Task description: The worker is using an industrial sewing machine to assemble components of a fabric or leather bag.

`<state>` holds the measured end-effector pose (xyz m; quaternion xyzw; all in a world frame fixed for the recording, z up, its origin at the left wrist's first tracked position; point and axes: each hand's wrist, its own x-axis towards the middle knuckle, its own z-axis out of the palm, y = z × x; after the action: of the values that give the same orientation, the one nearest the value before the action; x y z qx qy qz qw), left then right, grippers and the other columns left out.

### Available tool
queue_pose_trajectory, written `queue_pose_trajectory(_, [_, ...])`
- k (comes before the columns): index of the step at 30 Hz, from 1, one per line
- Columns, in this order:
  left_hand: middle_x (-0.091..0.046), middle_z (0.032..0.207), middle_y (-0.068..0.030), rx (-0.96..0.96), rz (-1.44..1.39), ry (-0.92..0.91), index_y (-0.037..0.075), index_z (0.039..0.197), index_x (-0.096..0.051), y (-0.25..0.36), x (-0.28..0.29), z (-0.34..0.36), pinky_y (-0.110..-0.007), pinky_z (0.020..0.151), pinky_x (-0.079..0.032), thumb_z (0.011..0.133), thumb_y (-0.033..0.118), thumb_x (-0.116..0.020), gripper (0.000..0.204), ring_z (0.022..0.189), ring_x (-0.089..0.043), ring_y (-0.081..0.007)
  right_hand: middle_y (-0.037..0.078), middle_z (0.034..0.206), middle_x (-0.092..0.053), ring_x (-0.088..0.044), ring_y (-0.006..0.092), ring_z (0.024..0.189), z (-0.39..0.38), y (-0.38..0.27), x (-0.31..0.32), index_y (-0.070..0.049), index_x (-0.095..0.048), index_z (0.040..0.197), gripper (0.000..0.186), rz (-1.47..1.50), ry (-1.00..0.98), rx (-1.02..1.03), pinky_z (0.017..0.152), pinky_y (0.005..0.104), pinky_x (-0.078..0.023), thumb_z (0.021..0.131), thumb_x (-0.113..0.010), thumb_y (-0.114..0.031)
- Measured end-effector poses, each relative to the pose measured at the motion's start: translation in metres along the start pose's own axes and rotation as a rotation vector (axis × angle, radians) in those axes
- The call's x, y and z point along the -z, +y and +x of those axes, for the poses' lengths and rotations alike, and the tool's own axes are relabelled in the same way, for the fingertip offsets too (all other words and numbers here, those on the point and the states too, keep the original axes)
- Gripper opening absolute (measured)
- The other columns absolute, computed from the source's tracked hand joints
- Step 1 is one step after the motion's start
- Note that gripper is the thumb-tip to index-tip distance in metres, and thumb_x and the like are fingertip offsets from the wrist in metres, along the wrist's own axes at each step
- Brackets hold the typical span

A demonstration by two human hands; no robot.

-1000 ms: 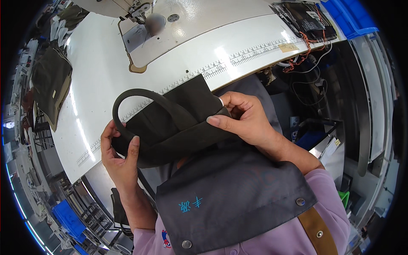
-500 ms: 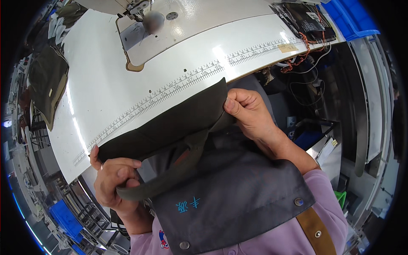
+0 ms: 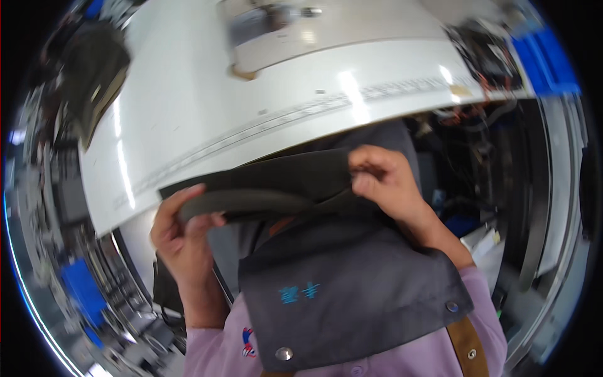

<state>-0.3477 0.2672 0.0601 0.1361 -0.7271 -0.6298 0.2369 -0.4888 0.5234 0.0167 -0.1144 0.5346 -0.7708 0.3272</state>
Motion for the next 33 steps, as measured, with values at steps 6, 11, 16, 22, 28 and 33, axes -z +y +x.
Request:
queue_pose_trajectory(6, [-0.071,0.081,-0.0031,-0.137,0.157,-0.406,0.003,0.106,-0.073,0.031,0.020,0.013,-0.024,0.062,-0.048,0.076,0.020,-0.088,0.038,0.067,-0.062,-0.0104,0.006,0.083,-0.069,-0.063,0.0119,0.078,-0.010,0.001,0.002,0.006,-0.068,0.087,0.007,-0.710,0.000,0.127,0.074,0.0252,-0.049,0.088,-0.069,-0.001])
queue_pose_trajectory(11, [-0.070,0.081,-0.0028,0.001,0.173,-0.424,0.002,0.102,-0.071,0.039,0.048,-0.008,-0.025,0.067,-0.050,0.083,0.018,-0.084,0.028,0.073,-0.066,-0.0113,0.009,0.097,-0.067,-0.061,0.0137,0.084,0.008,0.011,0.008,0.004,-0.065,0.102,0.019,-0.639,0.051,0.402,0.080,0.0280,-0.049,0.099,-0.065,-0.015])
queue_pose_trajectory(16, [-0.065,0.087,-0.0012,0.183,-0.137,0.166,-0.002,0.108,-0.066,0.040,0.095,-0.043,-0.021,0.058,-0.043,0.095,0.012,-0.072,0.020,0.065,-0.055,-0.0044,0.016,0.095,-0.069,-0.065,0.0189,0.075,0.027,-0.015,-0.021,0.004,-0.062,0.099,0.026,-0.588,-0.118,0.454,0.075,0.0300,-0.052,0.105,-0.055,-0.020])
queue_pose_trajectory(22, [-0.052,0.070,0.0020,0.238,-0.424,0.605,-0.002,0.103,-0.065,-0.002,0.146,-0.089,-0.022,0.045,-0.032,0.098,0.016,-0.069,0.019,0.047,-0.037,-0.0032,0.015,0.085,-0.071,-0.067,0.0180,0.068,0.035,-0.021,-0.040,0.006,-0.066,0.092,0.022,-0.512,-0.185,0.394,0.068,0.0283,-0.055,0.102,-0.059,-0.013])
queue_pose_trajectory(28, [-0.051,0.062,0.0063,0.163,-0.366,0.688,0.001,0.093,-0.067,0.007,0.172,-0.106,-0.022,0.047,-0.032,0.095,0.019,-0.074,0.019,0.047,-0.037,-0.0028,0.014,0.083,-0.072,-0.067,0.0165,0.068,0.044,-0.026,-0.029,0.006,-0.067,0.093,0.021,-0.480,-0.175,0.409,0.068,0.0276,-0.056,0.101,-0.060,-0.012])
queue_pose_trajectory(33, [-0.064,0.072,0.0021,0.053,-0.037,0.640,0.002,0.091,-0.069,0.001,0.202,-0.102,-0.019,0.057,-0.041,0.089,0.015,-0.080,0.017,0.059,-0.053,-0.0039,0.012,0.082,-0.071,-0.067,0.0160,0.068,0.053,-0.030,-0.021,0.006,-0.067,0.092,0.022,-0.489,-0.145,0.424,0.068,0.0271,-0.054,0.102,-0.060,-0.013])
